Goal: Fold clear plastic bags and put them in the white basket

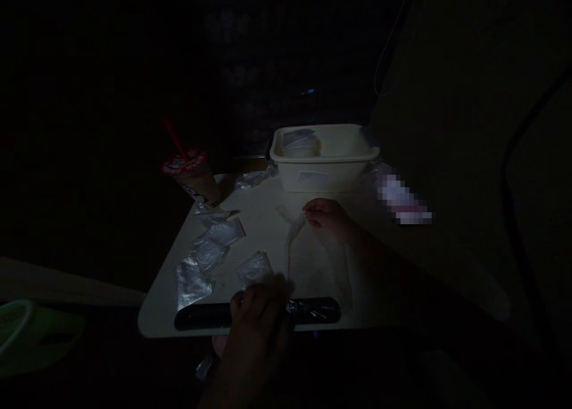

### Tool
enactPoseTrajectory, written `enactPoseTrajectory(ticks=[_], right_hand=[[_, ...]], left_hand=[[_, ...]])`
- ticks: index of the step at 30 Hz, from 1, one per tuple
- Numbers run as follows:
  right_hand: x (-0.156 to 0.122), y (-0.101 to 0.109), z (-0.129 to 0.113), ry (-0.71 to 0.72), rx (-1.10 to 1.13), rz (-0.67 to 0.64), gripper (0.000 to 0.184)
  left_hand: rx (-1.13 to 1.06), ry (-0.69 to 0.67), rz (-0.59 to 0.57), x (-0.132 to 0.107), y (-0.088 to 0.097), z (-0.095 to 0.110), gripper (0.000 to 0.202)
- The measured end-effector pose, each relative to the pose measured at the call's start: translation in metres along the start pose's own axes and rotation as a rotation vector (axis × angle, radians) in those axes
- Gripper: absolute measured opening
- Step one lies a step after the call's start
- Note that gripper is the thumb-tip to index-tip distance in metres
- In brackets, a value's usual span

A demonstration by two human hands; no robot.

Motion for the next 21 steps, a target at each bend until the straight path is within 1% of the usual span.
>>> enactPoseTrajectory(ticks=[2,4,6,9,11,14,15,18,21], right_hand=[[0.002,0.003,0.004,-0.015,0.01,0.019,0.013],[0.002,0.004,0.007,-0.031,0.019,0.029,0.013],[0.001,0.004,0.007,-0.041,0.029,0.03,0.013],[0.001,0.004,0.005,-0.04,0.042,0.035,0.012],[0.001,0.003,0.005,-0.034,0.044,0.029,0.011],[0.003,0.003,0.005,-0.023,0.039,0.031,0.011],[0.003,0.003,0.005,-0.021,0.04,0.031,0.011],[0.007,0.003,0.003,-0.021,0.036,0.022,0.011],[0.011,0.004,0.001,-0.024,0.017,0.018,0.012]], left_hand=[[-0.01,0.021,0.075,0.002,0.0,0.001,0.026],[-0.025,0.014,0.129,0.004,-0.002,0.002,0.021],[-0.029,-0.005,0.152,0.005,-0.003,0.003,0.02],[-0.034,-0.032,0.165,0.003,0.002,0.001,0.022],[-0.039,-0.05,0.13,0.002,0.004,0.002,0.027],[-0.035,-0.075,0.014,0.002,-0.001,0.004,0.04],[-0.03,-0.08,-0.009,0.003,-0.003,0.005,0.043],[-0.012,-0.091,-0.027,0.008,-0.007,0.004,0.044],[-0.02,-0.1,-0.073,0.012,-0.013,0.003,0.041]])
Point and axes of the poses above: each hand's wrist, its own x-axis towards the middle knuckle, its own y-axis out of the back of the hand, z = x × y, the point moved 9 cm from there along x, towards the middle knuckle, and after that the axes turned 14 degrees about z, right-handed, at the moved point
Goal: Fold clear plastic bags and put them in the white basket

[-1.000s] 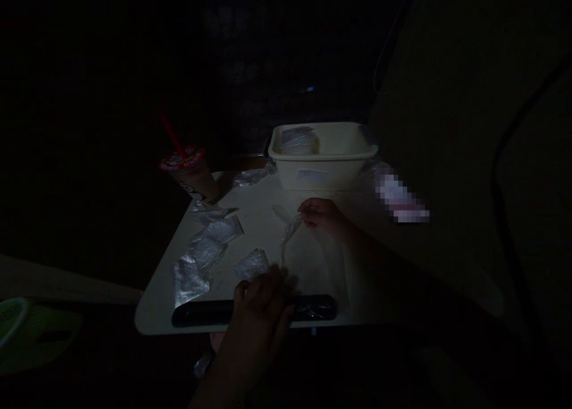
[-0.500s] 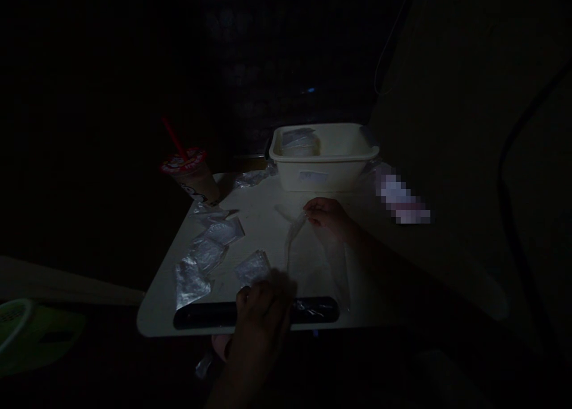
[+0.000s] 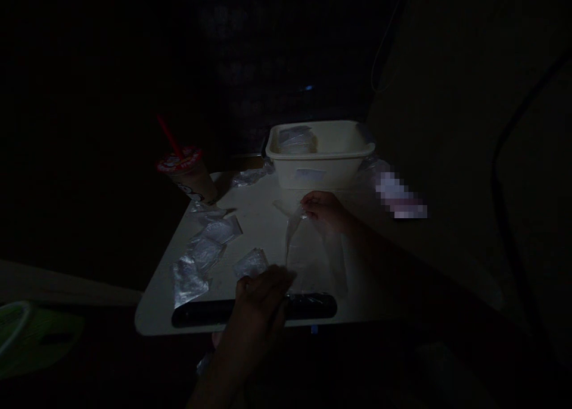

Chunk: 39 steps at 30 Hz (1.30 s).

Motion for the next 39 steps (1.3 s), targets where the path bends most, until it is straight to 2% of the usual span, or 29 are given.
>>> enactPoseTrajectory(ticks=[4,12,16,18,21,25,28,31,35,39], right_hand=[[0.006,0.004,-0.002,0.009,-0.025,0.031,0.013],[0.014,0.008,0.003,0.012,-0.007,0.043,0.013],[0.014,0.009,0.003,0.019,0.001,0.056,0.012],[0.013,0.009,0.001,0.031,-0.01,0.062,0.011],[0.012,0.009,-0.001,0.033,-0.013,0.074,0.011],[0.01,0.008,-0.003,0.024,-0.007,0.075,0.011],[0.01,0.009,-0.003,0.014,-0.015,0.085,0.011],[0.011,0.009,-0.002,0.019,-0.022,0.086,0.01],[0.013,0.008,-0.001,0.028,0.007,0.062,0.009],[0.013,0.008,-0.001,0.028,0.027,0.054,0.009]], left_hand=[[-0.019,0.008,-0.002,0.002,-0.003,0.0,0.038],[0.013,-0.052,0.174,0.008,0.0,0.004,0.03],[0.046,-0.091,0.225,0.008,0.0,0.002,0.026],[0.082,-0.059,0.236,0.009,0.001,0.0,0.024],[0.099,0.084,0.239,0.009,0.002,-0.008,0.018],[0.02,0.287,0.253,0.009,0.004,-0.017,0.015],[-0.016,0.369,0.278,0.01,0.003,-0.021,0.016],[-0.022,0.379,0.299,0.011,0.003,-0.021,0.015],[-0.032,0.339,0.345,0.011,0.008,-0.015,0.015],[-0.036,0.28,0.342,0.006,0.01,-0.009,0.016]])
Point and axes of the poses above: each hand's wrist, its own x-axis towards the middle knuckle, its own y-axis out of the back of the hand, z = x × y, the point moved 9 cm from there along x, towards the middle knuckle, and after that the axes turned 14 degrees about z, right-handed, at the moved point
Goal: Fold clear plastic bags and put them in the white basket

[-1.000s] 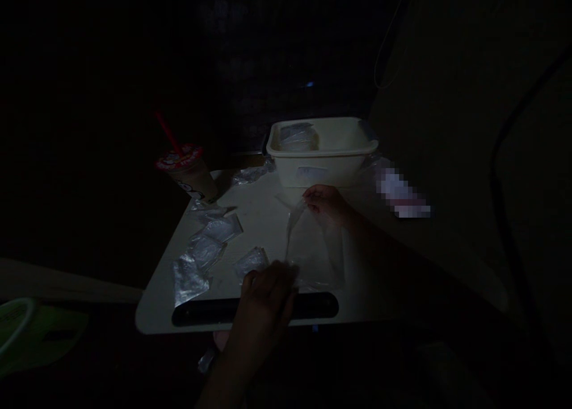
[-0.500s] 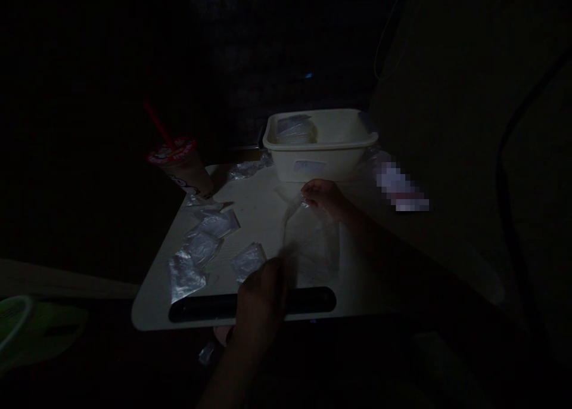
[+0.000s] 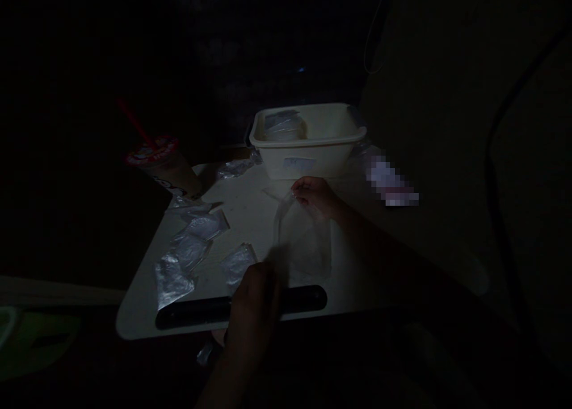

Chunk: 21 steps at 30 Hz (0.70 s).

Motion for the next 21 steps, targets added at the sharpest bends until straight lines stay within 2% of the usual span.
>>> enactPoseTrajectory(ticks=[3,6,10,14,19,21], right_hand=[[-0.001,0.0,0.0,-0.015,-0.006,0.002,0.009],[-0.001,-0.001,0.0,-0.017,-0.006,-0.003,0.01],[-0.001,0.0,0.0,-0.014,0.007,0.002,0.009],[0.0,0.0,0.0,0.001,0.007,-0.002,0.008],[0.0,0.0,-0.001,0.01,-0.002,0.001,0.007],[-0.001,0.0,-0.002,0.02,0.005,0.002,0.007]], left_hand=[[-0.015,-0.072,0.005,-0.004,0.004,0.004,0.016],[0.013,-0.063,-0.008,-0.005,0.002,0.003,0.017],[0.063,-0.048,-0.038,-0.002,-0.008,0.001,0.032],[0.034,-0.055,-0.131,-0.002,-0.021,-0.002,0.03],[-0.039,-0.064,-0.007,0.001,-0.008,0.0,0.018],[-0.061,-0.071,-0.006,0.001,-0.007,0.004,0.014]])
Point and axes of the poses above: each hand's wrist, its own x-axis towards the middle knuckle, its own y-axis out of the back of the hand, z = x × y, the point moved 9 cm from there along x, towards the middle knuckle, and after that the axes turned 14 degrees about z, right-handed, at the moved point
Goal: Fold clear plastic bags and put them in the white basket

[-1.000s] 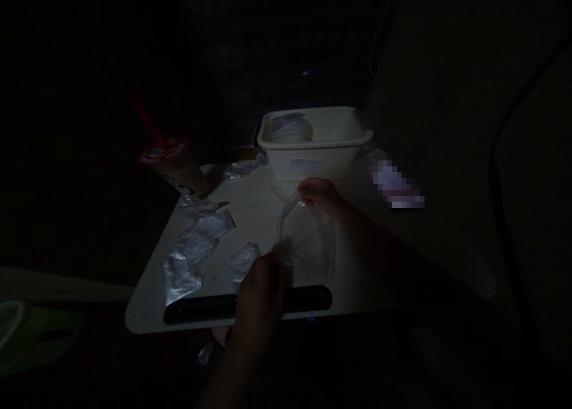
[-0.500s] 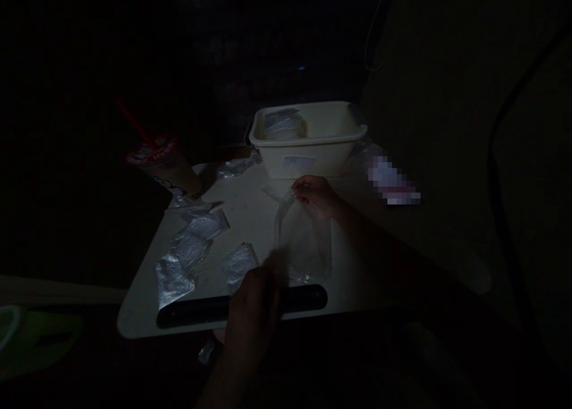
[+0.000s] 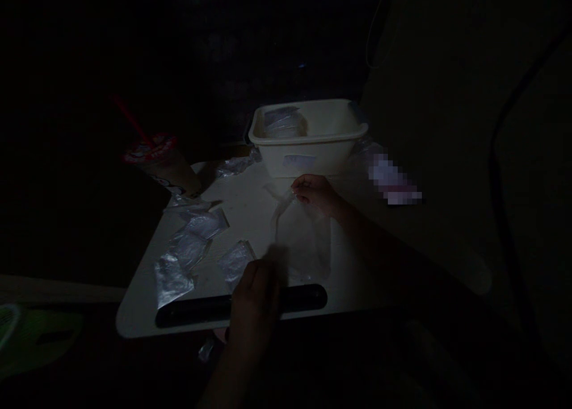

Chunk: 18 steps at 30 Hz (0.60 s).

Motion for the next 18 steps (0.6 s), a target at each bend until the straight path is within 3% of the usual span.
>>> enactPoseTrajectory(ticks=[4,11,18], right_hand=[[0.0,0.0,0.002,-0.02,0.002,-0.002,0.008],[0.0,0.0,0.002,-0.017,0.007,-0.005,0.008],[0.0,0.0,0.001,-0.019,-0.019,0.0,0.007]], left_hand=[[-0.023,0.008,-0.023,-0.002,-0.001,0.004,0.016],[-0.022,0.018,0.05,-0.005,0.006,0.002,0.012],[0.054,0.114,0.062,-0.005,0.012,-0.001,0.009]])
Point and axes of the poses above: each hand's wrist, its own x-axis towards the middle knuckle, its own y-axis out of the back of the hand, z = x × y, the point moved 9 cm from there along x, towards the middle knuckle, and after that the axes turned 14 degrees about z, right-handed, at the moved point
